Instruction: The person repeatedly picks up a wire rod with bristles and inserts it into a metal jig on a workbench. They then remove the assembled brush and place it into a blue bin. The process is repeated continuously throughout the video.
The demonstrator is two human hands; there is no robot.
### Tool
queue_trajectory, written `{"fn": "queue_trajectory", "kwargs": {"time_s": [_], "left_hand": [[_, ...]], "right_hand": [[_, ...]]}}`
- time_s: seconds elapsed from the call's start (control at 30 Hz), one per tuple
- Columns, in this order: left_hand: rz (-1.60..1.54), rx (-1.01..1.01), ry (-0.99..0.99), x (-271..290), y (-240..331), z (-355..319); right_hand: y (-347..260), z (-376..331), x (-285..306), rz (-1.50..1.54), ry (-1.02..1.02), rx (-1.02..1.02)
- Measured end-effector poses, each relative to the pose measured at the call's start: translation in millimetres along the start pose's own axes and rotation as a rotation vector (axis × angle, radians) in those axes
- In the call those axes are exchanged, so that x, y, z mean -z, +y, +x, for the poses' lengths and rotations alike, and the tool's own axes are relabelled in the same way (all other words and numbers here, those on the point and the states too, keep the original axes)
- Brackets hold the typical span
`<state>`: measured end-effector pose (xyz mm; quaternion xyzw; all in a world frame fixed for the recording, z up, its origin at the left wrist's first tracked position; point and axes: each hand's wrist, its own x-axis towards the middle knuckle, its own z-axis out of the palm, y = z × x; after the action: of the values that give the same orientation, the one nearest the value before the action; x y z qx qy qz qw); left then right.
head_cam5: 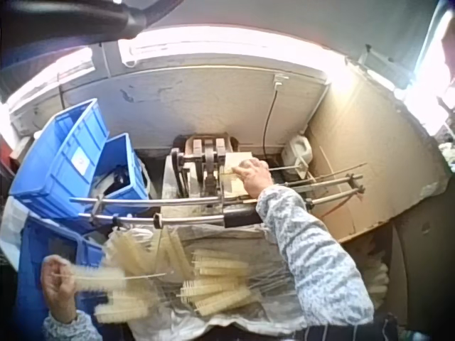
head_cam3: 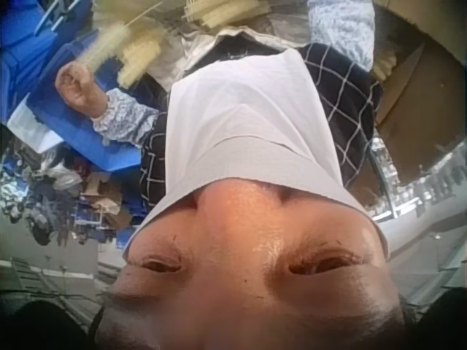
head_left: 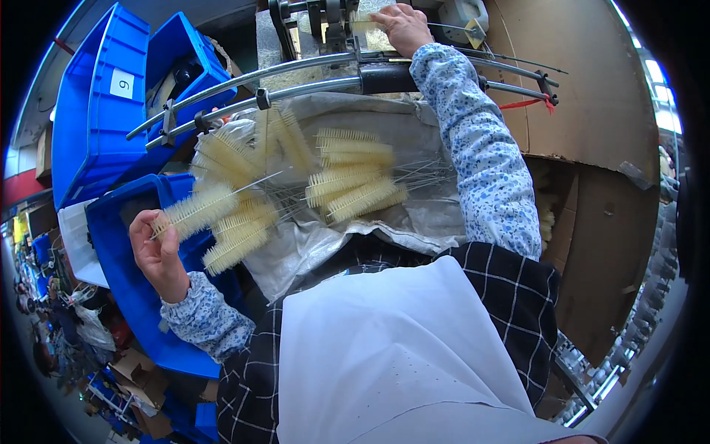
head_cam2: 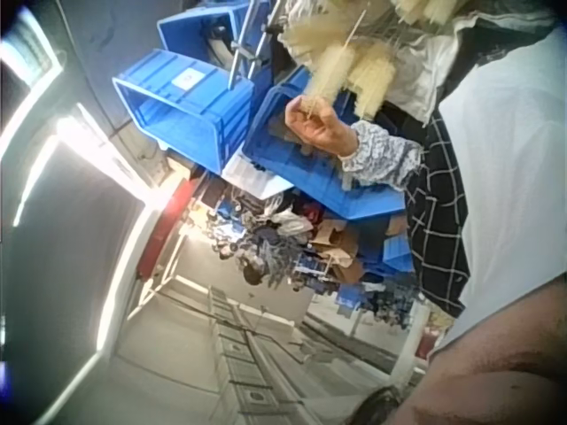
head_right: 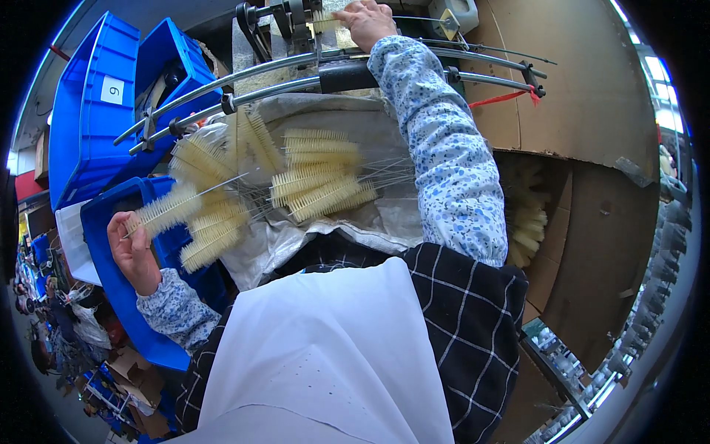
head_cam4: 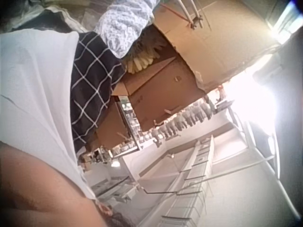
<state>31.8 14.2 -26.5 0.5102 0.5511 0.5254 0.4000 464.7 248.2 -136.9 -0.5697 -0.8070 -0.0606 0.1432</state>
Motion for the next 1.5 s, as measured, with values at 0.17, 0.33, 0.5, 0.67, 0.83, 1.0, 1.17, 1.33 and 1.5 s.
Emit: {"fn": "queue_trajectory", "kwargs": {"time_s": [0.17, 0.33, 0.5, 0.67, 0.83, 1.0, 1.17, 1.33, 1.5], "left_hand": [[-0.060, -0.086, 0.118, 8.8, 7.4, -6.3], [-0.122, -0.126, 0.228, 20.6, 6.6, -4.0], [-0.182, -0.156, 0.201, 22.4, 7.2, -3.4], [-0.178, -0.172, 0.265, 15.8, 16.3, -6.7], [-0.184, -0.160, 0.264, 25.5, 14.7, -13.2], [-0.212, -0.176, 0.209, 11.6, 13.2, -0.7], [-0.191, -0.167, 0.209, 5.5, 15.7, 0.0], [-0.224, -0.199, 0.196, 12.7, 22.8, 2.3], [-0.199, -0.190, 0.211, 22.0, 26.0, 3.7]], "right_hand": [[-1.4, -26.1, 21.5, -0.355, 0.201, -0.184], [22.7, -49.1, 10.9, -0.014, 0.158, -0.386], [12.8, -41.3, 4.1, 0.042, 0.206, -0.363], [-26.2, -27.0, 1.3, 0.050, 0.164, -0.380], [-83.2, -4.2, -5.4, 0.043, 0.061, -0.404], [-113.4, 6.5, 6.7, 0.005, 0.015, -0.441], [-101.2, 3.4, -2.4, 0.041, 0.034, -0.408], [-45.0, -20.9, 9.3, -0.051, 0.059, -0.399], [14.1, -39.3, 16.8, -0.055, 0.046, -0.383]]}}
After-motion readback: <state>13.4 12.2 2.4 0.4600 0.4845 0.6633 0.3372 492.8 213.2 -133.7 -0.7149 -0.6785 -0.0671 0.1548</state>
